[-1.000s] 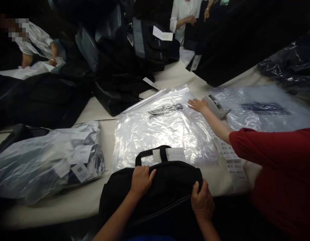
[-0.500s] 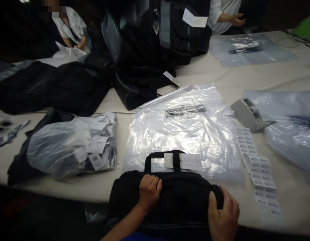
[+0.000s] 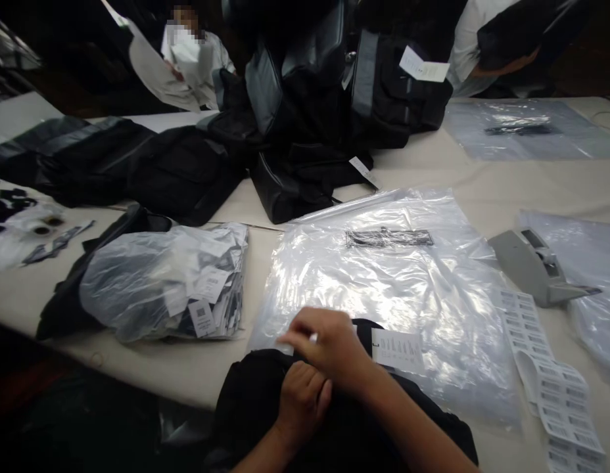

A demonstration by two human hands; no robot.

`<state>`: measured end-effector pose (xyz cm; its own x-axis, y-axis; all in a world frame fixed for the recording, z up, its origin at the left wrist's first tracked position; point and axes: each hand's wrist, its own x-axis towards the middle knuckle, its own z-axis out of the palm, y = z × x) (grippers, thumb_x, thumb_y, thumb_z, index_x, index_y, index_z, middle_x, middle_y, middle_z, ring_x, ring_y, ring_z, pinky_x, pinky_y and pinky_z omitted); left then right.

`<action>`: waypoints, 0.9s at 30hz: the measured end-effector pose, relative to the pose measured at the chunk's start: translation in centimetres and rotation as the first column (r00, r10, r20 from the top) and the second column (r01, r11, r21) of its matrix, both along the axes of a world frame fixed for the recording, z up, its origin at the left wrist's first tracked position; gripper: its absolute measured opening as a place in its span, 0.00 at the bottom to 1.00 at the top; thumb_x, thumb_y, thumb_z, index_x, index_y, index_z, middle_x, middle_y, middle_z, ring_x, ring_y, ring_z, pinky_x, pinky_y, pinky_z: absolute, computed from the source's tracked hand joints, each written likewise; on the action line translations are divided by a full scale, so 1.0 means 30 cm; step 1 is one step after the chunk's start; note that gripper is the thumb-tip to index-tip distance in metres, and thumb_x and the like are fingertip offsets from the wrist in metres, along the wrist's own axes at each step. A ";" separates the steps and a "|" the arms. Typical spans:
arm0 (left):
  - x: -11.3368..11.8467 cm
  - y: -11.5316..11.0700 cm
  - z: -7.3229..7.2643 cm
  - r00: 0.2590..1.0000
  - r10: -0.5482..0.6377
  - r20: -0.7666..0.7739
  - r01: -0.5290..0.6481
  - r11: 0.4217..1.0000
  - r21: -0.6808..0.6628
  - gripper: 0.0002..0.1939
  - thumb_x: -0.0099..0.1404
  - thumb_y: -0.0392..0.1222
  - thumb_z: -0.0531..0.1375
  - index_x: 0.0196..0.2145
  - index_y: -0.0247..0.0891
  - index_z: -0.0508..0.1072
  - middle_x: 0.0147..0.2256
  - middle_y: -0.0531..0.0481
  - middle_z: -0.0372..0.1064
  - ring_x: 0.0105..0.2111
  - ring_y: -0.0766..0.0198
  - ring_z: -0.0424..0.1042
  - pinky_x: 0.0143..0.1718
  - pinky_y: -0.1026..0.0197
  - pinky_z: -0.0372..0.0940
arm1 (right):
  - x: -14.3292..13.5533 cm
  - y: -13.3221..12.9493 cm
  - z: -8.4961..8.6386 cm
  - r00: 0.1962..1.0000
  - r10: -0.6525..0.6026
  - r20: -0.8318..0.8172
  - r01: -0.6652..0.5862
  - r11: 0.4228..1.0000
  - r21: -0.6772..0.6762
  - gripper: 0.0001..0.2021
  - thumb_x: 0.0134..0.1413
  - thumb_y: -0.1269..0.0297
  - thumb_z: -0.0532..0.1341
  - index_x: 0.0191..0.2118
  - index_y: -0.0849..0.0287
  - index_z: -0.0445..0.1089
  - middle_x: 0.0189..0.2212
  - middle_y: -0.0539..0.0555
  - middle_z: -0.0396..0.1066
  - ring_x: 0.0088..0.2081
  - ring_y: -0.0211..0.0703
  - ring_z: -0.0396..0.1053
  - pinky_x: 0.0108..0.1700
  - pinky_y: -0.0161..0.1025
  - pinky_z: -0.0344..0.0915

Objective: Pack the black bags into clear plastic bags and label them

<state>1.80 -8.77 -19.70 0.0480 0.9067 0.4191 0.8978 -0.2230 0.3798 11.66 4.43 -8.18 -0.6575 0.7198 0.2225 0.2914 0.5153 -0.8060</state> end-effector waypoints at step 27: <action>-0.203 0.217 -0.012 0.316 0.482 0.817 -0.385 0.852 -0.354 0.36 0.52 0.45 0.71 0.53 0.42 0.58 0.46 0.45 0.61 0.44 0.58 0.70 0.46 0.53 0.70 | -0.185 0.200 -0.340 0.999 -0.053 0.007 0.053 0.954 -0.294 0.15 0.64 0.55 0.53 0.28 0.56 0.64 0.22 0.47 0.66 0.26 0.37 0.64 0.35 0.35 0.60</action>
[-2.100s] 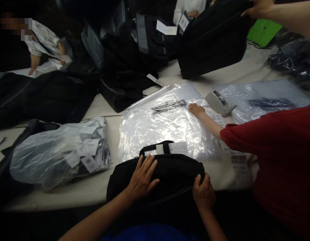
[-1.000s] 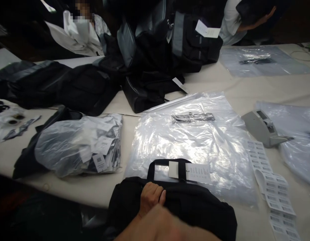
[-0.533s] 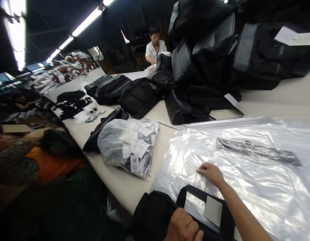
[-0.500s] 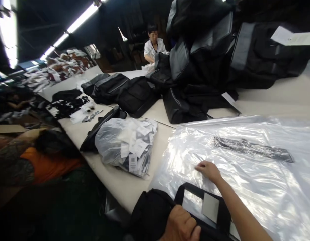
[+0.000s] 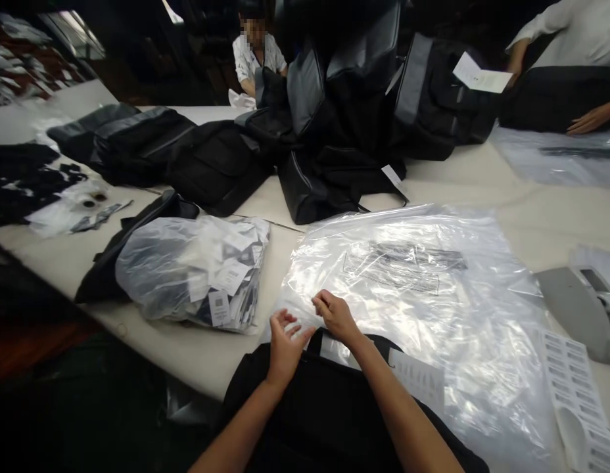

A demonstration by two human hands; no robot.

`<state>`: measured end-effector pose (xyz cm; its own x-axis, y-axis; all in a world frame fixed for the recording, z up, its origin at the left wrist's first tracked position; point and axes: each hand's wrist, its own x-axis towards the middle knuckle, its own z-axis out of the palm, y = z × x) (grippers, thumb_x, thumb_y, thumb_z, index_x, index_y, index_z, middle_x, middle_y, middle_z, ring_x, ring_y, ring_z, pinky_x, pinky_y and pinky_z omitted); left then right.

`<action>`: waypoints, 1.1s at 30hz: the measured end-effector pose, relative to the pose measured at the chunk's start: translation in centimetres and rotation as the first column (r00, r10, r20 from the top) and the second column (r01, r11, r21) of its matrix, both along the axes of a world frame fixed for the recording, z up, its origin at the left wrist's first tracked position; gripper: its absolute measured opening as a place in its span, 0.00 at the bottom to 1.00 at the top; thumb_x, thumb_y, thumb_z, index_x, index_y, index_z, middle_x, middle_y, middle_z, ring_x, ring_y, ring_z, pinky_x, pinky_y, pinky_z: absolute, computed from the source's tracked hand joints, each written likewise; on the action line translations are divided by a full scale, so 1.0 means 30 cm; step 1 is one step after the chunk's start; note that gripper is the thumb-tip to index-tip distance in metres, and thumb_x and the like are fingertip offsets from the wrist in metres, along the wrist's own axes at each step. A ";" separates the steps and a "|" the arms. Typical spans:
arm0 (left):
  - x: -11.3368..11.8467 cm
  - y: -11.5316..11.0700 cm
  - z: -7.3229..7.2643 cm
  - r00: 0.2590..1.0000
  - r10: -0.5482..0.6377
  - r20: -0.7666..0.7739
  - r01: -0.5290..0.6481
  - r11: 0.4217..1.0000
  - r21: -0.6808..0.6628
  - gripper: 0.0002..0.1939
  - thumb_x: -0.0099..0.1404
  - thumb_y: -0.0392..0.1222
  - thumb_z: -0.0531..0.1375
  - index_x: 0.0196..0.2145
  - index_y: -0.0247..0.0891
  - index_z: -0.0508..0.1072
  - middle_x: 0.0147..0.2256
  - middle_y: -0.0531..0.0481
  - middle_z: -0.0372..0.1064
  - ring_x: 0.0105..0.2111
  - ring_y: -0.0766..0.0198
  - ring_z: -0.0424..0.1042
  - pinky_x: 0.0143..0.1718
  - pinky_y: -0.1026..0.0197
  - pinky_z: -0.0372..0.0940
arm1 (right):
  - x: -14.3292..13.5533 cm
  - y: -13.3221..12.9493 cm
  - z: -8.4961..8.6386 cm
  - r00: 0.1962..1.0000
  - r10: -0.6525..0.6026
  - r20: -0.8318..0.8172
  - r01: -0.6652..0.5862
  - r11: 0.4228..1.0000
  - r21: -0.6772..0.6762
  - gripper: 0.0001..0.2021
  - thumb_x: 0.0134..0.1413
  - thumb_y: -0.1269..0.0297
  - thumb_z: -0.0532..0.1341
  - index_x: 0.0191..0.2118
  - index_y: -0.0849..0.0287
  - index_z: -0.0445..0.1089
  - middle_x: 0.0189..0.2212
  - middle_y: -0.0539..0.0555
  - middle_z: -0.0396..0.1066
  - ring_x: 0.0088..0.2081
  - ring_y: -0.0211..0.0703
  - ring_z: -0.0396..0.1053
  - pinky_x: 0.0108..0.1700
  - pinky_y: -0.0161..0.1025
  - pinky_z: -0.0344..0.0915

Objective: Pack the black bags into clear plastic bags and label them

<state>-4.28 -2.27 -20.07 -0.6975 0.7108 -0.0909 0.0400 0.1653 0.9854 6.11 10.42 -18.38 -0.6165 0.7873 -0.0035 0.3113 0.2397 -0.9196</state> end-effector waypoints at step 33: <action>-0.057 0.165 -0.082 0.837 -0.547 0.015 0.540 0.820 -0.190 0.10 0.45 0.39 0.64 0.30 0.41 0.75 0.31 0.53 0.66 0.33 0.62 0.64 0.36 0.62 0.58 | 0.426 0.047 -0.196 0.634 -0.743 0.213 0.692 0.669 0.272 0.10 0.53 0.56 0.61 0.33 0.58 0.72 0.31 0.54 0.70 0.32 0.43 0.66 0.37 0.40 0.62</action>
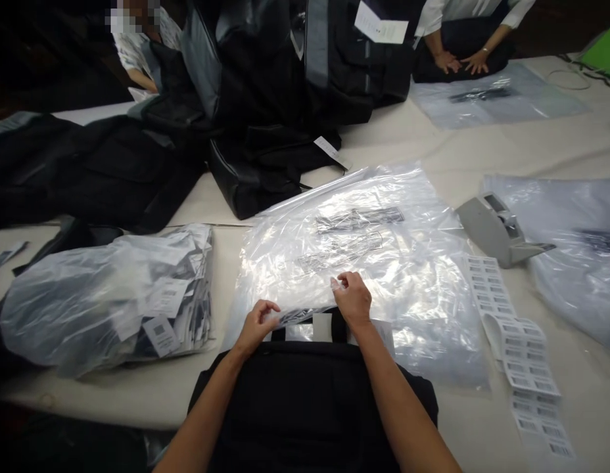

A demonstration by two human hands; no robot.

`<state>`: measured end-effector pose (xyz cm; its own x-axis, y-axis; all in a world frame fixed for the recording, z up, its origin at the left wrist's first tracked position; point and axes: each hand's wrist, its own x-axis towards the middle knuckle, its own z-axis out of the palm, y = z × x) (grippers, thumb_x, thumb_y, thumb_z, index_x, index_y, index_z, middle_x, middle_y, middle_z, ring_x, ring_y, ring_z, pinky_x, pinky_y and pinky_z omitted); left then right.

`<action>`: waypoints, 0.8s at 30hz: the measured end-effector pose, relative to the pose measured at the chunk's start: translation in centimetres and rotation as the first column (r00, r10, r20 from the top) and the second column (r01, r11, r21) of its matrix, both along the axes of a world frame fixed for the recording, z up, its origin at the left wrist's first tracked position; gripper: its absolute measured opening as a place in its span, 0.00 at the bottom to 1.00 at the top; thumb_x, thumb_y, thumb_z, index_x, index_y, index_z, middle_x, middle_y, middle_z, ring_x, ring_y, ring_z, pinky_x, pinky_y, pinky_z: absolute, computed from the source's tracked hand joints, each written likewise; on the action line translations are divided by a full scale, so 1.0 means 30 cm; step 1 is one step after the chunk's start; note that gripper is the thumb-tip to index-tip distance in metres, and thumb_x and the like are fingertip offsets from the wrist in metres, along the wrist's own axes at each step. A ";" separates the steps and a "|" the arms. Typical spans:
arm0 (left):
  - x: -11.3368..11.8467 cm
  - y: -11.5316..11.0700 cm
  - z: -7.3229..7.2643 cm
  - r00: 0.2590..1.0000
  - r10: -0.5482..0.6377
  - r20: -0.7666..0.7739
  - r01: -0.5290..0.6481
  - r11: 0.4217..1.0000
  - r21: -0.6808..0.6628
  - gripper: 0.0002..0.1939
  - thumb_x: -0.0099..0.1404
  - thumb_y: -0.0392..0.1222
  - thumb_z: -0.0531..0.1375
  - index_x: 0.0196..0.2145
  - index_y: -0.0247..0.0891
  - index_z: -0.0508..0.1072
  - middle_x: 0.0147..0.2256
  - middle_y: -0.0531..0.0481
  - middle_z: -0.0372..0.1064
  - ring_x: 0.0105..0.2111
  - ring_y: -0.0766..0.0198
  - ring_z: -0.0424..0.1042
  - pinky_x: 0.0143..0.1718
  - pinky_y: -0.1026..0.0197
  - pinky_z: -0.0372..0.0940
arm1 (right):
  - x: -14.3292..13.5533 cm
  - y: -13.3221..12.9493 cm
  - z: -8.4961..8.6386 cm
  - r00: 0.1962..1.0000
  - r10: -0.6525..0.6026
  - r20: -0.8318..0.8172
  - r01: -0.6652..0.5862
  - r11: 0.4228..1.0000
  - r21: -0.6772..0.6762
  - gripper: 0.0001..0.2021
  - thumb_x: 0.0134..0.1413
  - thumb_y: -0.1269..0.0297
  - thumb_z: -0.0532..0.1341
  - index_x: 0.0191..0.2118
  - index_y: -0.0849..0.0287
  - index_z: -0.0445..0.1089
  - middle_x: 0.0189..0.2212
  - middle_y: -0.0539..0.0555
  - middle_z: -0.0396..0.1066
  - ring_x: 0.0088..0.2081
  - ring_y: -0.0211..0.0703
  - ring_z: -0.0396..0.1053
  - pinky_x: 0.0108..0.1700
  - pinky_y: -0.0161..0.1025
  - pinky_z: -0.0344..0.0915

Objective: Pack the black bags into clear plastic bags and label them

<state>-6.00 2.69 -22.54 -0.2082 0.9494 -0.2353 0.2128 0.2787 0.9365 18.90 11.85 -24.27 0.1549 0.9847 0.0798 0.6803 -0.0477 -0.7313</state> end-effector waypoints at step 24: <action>-0.177 0.016 0.033 0.994 0.012 -0.111 -0.008 1.000 0.030 0.17 0.52 0.46 0.64 0.40 0.41 0.73 0.37 0.51 0.70 0.30 0.65 0.66 0.33 0.64 0.60 | 0.393 0.044 0.037 0.920 0.125 0.371 -0.107 0.992 -0.070 0.14 0.62 0.60 0.53 0.42 0.57 0.75 0.39 0.56 0.72 0.40 0.46 0.69 0.35 0.39 0.61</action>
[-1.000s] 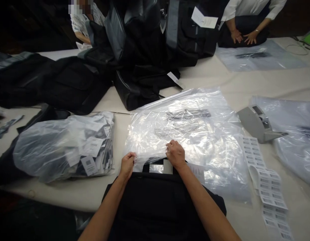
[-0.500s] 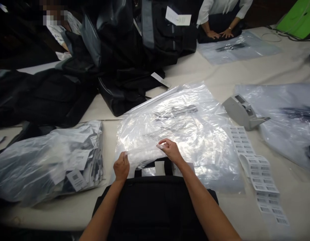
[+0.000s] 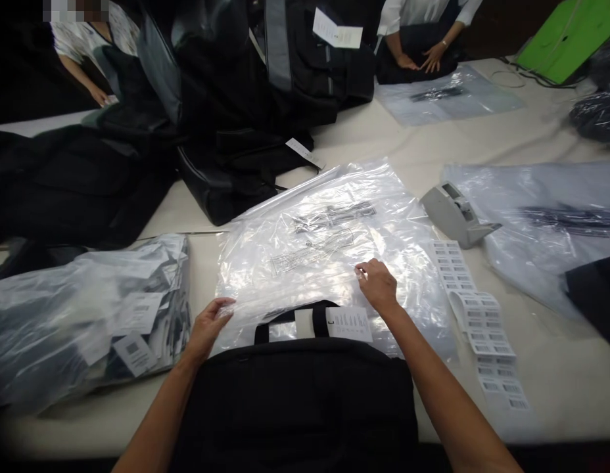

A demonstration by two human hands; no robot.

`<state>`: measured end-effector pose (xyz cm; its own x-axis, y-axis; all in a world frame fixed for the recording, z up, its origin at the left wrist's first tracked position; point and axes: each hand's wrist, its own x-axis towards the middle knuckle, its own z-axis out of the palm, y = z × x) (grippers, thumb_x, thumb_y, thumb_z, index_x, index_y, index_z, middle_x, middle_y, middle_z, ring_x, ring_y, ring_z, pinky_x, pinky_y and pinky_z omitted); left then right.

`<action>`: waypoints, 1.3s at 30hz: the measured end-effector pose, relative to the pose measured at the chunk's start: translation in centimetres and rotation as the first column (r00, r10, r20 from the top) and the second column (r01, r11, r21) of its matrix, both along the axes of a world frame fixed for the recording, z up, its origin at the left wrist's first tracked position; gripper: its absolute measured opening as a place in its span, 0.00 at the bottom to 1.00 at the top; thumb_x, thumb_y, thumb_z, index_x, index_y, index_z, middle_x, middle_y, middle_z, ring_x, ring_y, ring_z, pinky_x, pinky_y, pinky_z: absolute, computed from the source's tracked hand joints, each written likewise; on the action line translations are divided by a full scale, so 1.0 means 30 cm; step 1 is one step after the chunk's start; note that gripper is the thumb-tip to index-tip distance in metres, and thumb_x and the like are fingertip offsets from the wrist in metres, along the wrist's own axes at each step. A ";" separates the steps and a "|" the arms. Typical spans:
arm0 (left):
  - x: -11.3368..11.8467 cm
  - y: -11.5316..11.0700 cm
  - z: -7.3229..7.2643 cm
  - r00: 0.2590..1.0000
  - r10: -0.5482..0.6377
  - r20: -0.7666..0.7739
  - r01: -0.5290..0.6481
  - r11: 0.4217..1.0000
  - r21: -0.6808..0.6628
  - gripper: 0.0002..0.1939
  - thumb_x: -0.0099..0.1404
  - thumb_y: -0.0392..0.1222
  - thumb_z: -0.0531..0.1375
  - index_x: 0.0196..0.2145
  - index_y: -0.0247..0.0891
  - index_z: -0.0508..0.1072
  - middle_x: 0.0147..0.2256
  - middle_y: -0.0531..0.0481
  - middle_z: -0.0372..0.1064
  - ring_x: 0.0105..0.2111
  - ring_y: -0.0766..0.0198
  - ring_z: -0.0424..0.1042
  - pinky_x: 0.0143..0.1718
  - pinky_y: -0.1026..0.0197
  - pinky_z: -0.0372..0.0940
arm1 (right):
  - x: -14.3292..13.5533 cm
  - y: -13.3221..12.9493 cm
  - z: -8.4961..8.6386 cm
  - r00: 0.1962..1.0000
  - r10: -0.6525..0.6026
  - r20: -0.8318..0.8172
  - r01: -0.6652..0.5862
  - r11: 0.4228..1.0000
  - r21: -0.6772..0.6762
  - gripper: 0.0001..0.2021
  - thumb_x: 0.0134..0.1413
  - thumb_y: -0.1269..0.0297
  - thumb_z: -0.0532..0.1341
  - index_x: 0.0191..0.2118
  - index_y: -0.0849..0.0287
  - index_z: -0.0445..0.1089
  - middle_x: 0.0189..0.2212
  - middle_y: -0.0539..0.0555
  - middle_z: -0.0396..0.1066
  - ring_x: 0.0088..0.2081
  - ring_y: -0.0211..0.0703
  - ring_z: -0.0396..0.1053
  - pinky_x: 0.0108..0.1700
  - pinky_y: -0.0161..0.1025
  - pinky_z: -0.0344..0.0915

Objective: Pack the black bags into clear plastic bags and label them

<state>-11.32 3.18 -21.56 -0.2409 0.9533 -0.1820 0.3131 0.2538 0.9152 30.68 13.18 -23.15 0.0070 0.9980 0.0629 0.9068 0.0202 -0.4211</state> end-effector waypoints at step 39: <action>0.250 0.037 -0.097 0.954 0.060 0.293 0.022 0.963 -0.269 0.18 0.49 0.39 0.62 0.40 0.37 0.74 0.28 0.47 0.76 0.26 0.56 0.74 0.26 0.58 0.68 | -0.068 -0.239 0.045 0.495 -0.234 -0.837 -0.683 0.492 -0.541 0.31 0.52 0.49 0.66 0.60 0.54 0.66 0.58 0.57 0.67 0.58 0.52 0.65 0.57 0.44 0.64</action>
